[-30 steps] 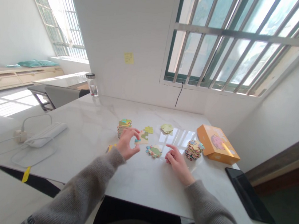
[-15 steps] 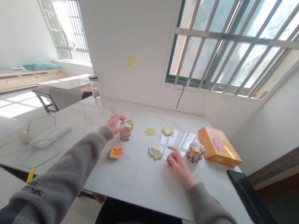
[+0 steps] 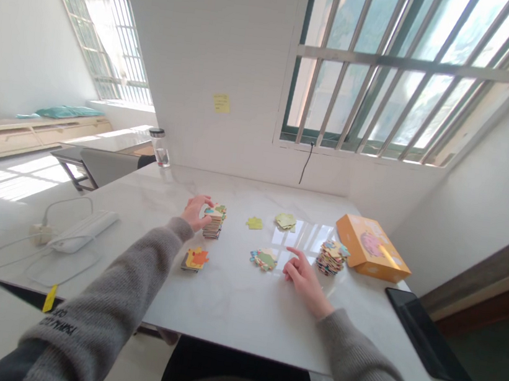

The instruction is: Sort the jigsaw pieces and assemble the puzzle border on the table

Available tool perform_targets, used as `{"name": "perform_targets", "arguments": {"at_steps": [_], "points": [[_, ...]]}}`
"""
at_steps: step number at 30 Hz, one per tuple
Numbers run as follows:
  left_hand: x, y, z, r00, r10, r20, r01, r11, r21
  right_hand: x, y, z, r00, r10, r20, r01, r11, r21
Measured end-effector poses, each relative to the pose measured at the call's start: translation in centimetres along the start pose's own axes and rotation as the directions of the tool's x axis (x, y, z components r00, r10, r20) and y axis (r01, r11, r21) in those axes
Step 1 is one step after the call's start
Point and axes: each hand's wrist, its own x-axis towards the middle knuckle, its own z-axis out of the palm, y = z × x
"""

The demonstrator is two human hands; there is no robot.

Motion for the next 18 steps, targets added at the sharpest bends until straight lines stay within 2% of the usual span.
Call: {"name": "perform_targets", "arguments": {"at_steps": [3,5,7,9,10,12,15,18], "points": [[-0.8,2.8,-0.3,0.987,0.104,-0.123,-0.094,0.992,0.083,0.0,-0.1,0.0,1.0,0.005,0.0,-0.005,1.0,0.007],[-1.8,5.6,0.1,0.974,0.172,-0.146,-0.157,0.982,0.108,0.0,-0.2,0.1,1.0,0.006,-0.002,-0.006,1.0,0.005],[-3.2,8.6,1.2,0.967,0.249,-0.059,-0.24,0.963,0.125,0.0,-0.4,0.1,1.0,0.01,-0.006,-0.01,1.0,-0.001],[-4.8,11.4,2.9,0.936,0.32,0.144,-0.34,0.929,0.146,-0.1,-0.5,0.1,1.0,0.016,-0.008,-0.016,1.0,-0.005],[-5.6,12.6,3.9,0.917,0.325,0.232,-0.364,0.919,0.151,-0.1,-0.5,0.1,1.0,0.018,-0.012,-0.018,1.0,-0.006],[-6.9,14.4,6.0,0.905,0.263,0.334,-0.331,0.929,0.164,-0.1,-0.6,0.1,1.0,0.021,-0.016,-0.021,1.0,-0.006],[-8.0,15.8,8.6,0.915,0.149,0.375,-0.247,0.942,0.226,-0.1,-0.6,0.1,1.0,0.019,-0.018,-0.018,1.0,0.002],[-8.2,16.0,10.1,0.923,0.087,0.374,-0.201,0.939,0.277,-0.1,-0.5,0.1,1.0,0.015,-0.017,-0.015,1.0,0.008]]}}
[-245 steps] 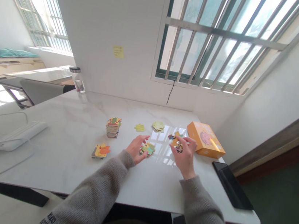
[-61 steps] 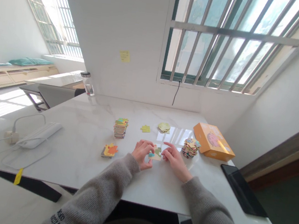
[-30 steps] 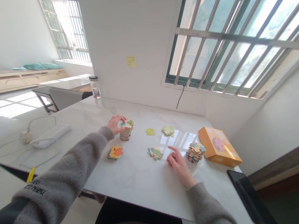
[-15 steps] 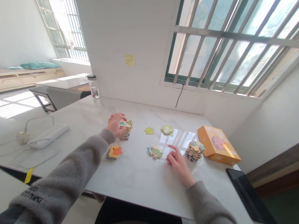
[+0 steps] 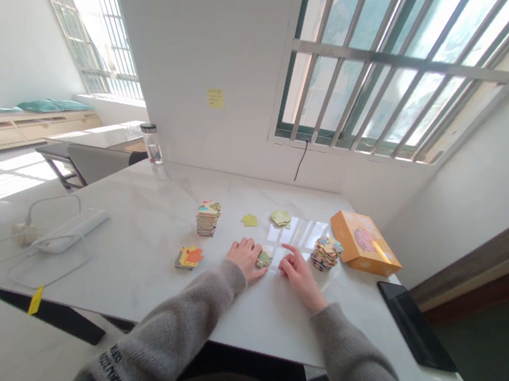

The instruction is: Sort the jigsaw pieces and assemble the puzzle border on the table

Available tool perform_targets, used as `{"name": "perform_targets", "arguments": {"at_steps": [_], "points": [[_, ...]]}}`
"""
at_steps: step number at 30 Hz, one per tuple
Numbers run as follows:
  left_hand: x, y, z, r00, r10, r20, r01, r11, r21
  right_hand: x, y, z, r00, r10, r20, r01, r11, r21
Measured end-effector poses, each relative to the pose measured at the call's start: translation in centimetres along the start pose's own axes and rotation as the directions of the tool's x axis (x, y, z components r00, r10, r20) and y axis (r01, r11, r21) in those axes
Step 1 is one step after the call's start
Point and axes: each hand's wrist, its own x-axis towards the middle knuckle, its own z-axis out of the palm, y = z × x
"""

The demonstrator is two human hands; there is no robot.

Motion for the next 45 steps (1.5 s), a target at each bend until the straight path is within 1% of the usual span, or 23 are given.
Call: {"name": "perform_targets", "arguments": {"at_steps": [3,7,8,10,13,15,16,18,21,22,23,25,28,30,33,36,38,40,42,44,45], "points": [[0.1,-0.2,0.9,1.0,-0.02,-0.014,0.02,0.999,-0.038,0.1,0.1,0.0,1.0,-0.005,0.005,0.005,1.0,-0.007],[-0.2,-1.3,1.8,0.998,0.005,-0.063,-0.018,0.979,-0.203,0.0,0.1,-0.1,1.0,-0.01,0.01,0.01,0.999,-0.031],[-0.3,-1.5,2.0,0.995,0.026,-0.096,-0.049,0.967,-0.249,0.0,0.1,-0.2,1.0,-0.012,0.007,0.012,0.999,-0.037],[-0.5,-1.7,2.2,0.978,0.073,-0.196,-0.135,0.936,-0.325,-0.1,-0.1,-0.1,1.0,-0.021,-0.003,0.021,0.998,-0.055],[-0.6,-1.7,2.0,0.925,0.146,-0.35,-0.286,0.875,-0.391,-0.2,-0.4,0.0,0.999,-0.044,0.011,0.044,0.997,-0.069],[-0.6,-1.5,1.9,0.898,0.168,-0.407,-0.346,0.841,-0.417,-0.2,-0.6,0.1,0.997,-0.05,0.059,0.052,0.997,-0.048],[-0.6,-1.4,1.8,0.891,0.176,-0.418,-0.363,0.83,-0.424,-0.2,-0.6,0.2,0.995,-0.051,0.081,0.054,0.998,-0.031],[-0.6,-1.3,1.8,0.888,0.211,-0.408,-0.391,0.814,-0.429,-0.1,-0.5,0.2,0.994,-0.05,0.095,0.051,0.999,-0.008],[-0.7,-1.1,1.9,0.881,0.306,-0.361,-0.448,0.782,-0.432,0.1,-0.1,0.1,0.999,-0.042,0.032,0.042,0.999,-0.001],[-0.7,-1.1,2.0,0.883,0.311,-0.353,-0.451,0.772,-0.449,0.1,0.0,0.1,0.999,-0.038,0.015,0.038,0.999,-0.004],[-0.7,-1.1,2.1,0.89,0.294,-0.349,-0.438,0.763,-0.476,0.2,0.0,0.0,0.999,-0.035,0.009,0.035,0.999,-0.009],[-0.7,-1.0,2.2,0.917,0.223,-0.33,-0.379,0.743,-0.552,0.1,0.0,-0.1,0.999,-0.037,0.026,0.038,0.999,-0.03],[-0.6,-1.0,2.3,0.961,0.151,-0.231,-0.27,0.685,-0.676,-0.1,-0.5,-0.1,0.996,-0.057,0.071,0.06,0.997,-0.044],[-0.4,-0.9,2.2,0.979,0.123,-0.161,-0.202,0.648,-0.734,-0.2,-0.8,0.0,0.994,-0.068,0.081,0.07,0.997,-0.024],[-0.2,-0.9,2.0,0.991,0.034,-0.13,-0.123,0.625,-0.771,-0.4,-0.9,0.1,0.993,-0.065,0.102,0.064,0.998,0.012],[0.0,-1.1,1.7,0.986,-0.084,-0.144,-0.062,0.616,-0.785,-0.3,-0.5,0.3,0.984,-0.039,0.172,0.037,0.999,0.015],[0.1,-1.2,1.7,0.981,-0.131,-0.142,-0.033,0.613,-0.79,-0.2,-0.1,0.3,0.986,-0.037,0.165,0.035,0.999,0.018],[0.0,-1.2,1.7,0.983,-0.099,-0.152,-0.057,0.625,-0.778,0.0,0.1,0.2,0.993,-0.054,0.103,0.05,0.998,0.034],[-0.2,-1.1,1.7,0.977,0.008,-0.213,-0.167,0.649,-0.742,0.2,0.2,0.0,0.996,-0.068,0.05,0.065,0.996,0.053],[-0.4,-1.0,1.7,0.948,0.129,-0.292,-0.3,0.675,-0.674,0.2,0.1,-0.1,0.997,-0.062,0.046,0.058,0.996,0.069],[-0.6,-1.0,1.7,0.932,0.173,-0.318,-0.344,0.693,-0.633,0.2,0.0,-0.2,0.997,-0.052,0.057,0.047,0.996,0.073]]}}
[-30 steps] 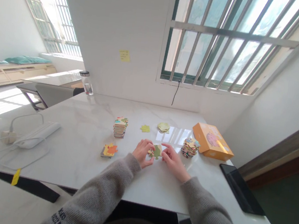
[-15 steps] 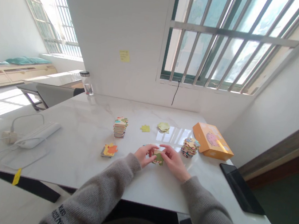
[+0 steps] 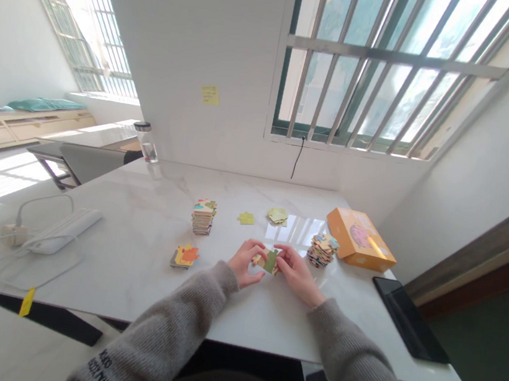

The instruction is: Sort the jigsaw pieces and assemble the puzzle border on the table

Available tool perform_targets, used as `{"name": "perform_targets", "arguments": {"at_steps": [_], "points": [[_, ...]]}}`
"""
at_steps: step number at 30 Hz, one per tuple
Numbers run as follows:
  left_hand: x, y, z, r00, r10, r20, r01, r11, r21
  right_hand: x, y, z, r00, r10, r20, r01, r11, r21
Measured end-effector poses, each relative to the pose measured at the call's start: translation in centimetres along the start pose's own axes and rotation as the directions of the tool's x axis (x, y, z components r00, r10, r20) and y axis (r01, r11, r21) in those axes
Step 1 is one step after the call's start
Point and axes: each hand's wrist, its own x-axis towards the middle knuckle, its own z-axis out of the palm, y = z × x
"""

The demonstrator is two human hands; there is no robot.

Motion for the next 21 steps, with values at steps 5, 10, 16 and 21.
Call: {"name": "perform_targets", "arguments": {"at_steps": [5,10,16,21], "points": [[-0.1,0.5,-0.6,0.996,0.065,0.069,-0.075,0.985,0.155,-0.3,-0.7,0.2,0.998,0.038,0.048,-0.038,0.999,0.012],[-0.4,0.6,-1.3,0.995,0.055,0.088,-0.077,0.958,0.278,-0.5,-1.1,-0.1,1.0,0.023,0.011,-0.022,0.999,-0.028],[-3.1,0.6,-3.7,0.995,0.098,0.003,-0.09,0.901,0.424,-0.4,-0.9,-0.6,0.997,0.002,-0.079,-0.01,0.995,-0.101],[-7.0,-0.1,-8.9,0.99,0.104,-0.095,-0.027,0.804,0.595,-0.4,-0.3,-0.5,0.999,-0.027,-0.031,0.021,0.986,-0.166]]}}
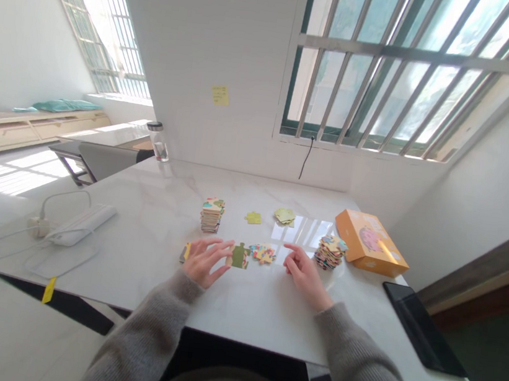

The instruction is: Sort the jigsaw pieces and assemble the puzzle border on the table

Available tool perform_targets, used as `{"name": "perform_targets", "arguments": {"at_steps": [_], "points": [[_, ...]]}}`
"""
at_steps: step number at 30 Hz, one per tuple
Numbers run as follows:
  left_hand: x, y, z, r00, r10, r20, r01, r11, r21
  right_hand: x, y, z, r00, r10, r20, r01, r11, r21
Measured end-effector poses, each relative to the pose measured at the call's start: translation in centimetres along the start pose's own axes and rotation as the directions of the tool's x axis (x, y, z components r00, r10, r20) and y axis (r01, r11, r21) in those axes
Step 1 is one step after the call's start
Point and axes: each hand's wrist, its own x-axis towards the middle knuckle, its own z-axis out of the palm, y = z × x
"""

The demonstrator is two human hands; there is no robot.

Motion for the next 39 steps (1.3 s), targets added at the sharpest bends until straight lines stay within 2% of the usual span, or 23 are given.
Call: {"name": "perform_targets", "arguments": {"at_steps": [2,5,8,11,17,26,30,33,36,39], "points": [[-1.4,-2.1,-1.7,0.995,-0.085,-0.043,0.086,0.996,0.022,0.0,0.2,0.1,1.0,-0.01,0.003,0.01,1.0,-0.018],[-3.4,-5.2,-3.6,0.966,-0.255,-0.051,0.254,0.967,-0.024,0.0,0.5,0.2,1.0,-0.017,0.01,0.017,0.999,-0.041],[-4.8,-7.5,-4.3,0.933,-0.361,0.005,0.36,0.929,-0.086,0.0,0.7,0.2,1.0,-0.023,0.019,0.024,0.998,-0.057],[-5.5,-8.7,-4.3,0.915,-0.389,0.109,0.4,0.909,-0.113,0.0,1.0,0.3,0.999,-0.029,0.028,0.031,0.997,-0.065],[-5.6,-9.1,-4.0,0.891,-0.43,0.145,0.445,0.89,-0.101,-0.1,1.0,0.3,0.999,-0.034,0.035,0.036,0.996,-0.079],[-5.6,-10.0,-4.1,0.885,-0.397,0.243,0.431,0.896,-0.108,-0.1,0.8,0.2,0.999,-0.032,0.041,0.036,0.995,-0.093],[-5.8,-10.2,-4.2,0.882,-0.408,0.236,0.441,0.89,-0.111,-0.2,1.0,0.3,0.998,-0.04,0.047,0.045,0.993,-0.113],[-5.9,-10.3,-4.2,0.884,-0.402,0.238,0.44,0.888,-0.131,-0.2,0.9,0.6,0.997,-0.067,0.05,0.076,0.975,-0.21],[-5.9,-10.1,-3.9,0.891,-0.388,0.234,0.43,0.887,-0.166,0.2,0.9,1.3,0.988,-0.148,0.055,0.157,0.921,-0.356],[-6.0,-9.7,-3.6,0.905,-0.391,0.167,0.418,0.89,-0.183,0.9,1.3,1.9,0.967,-0.241,0.086,0.253,0.851,-0.461]]}}
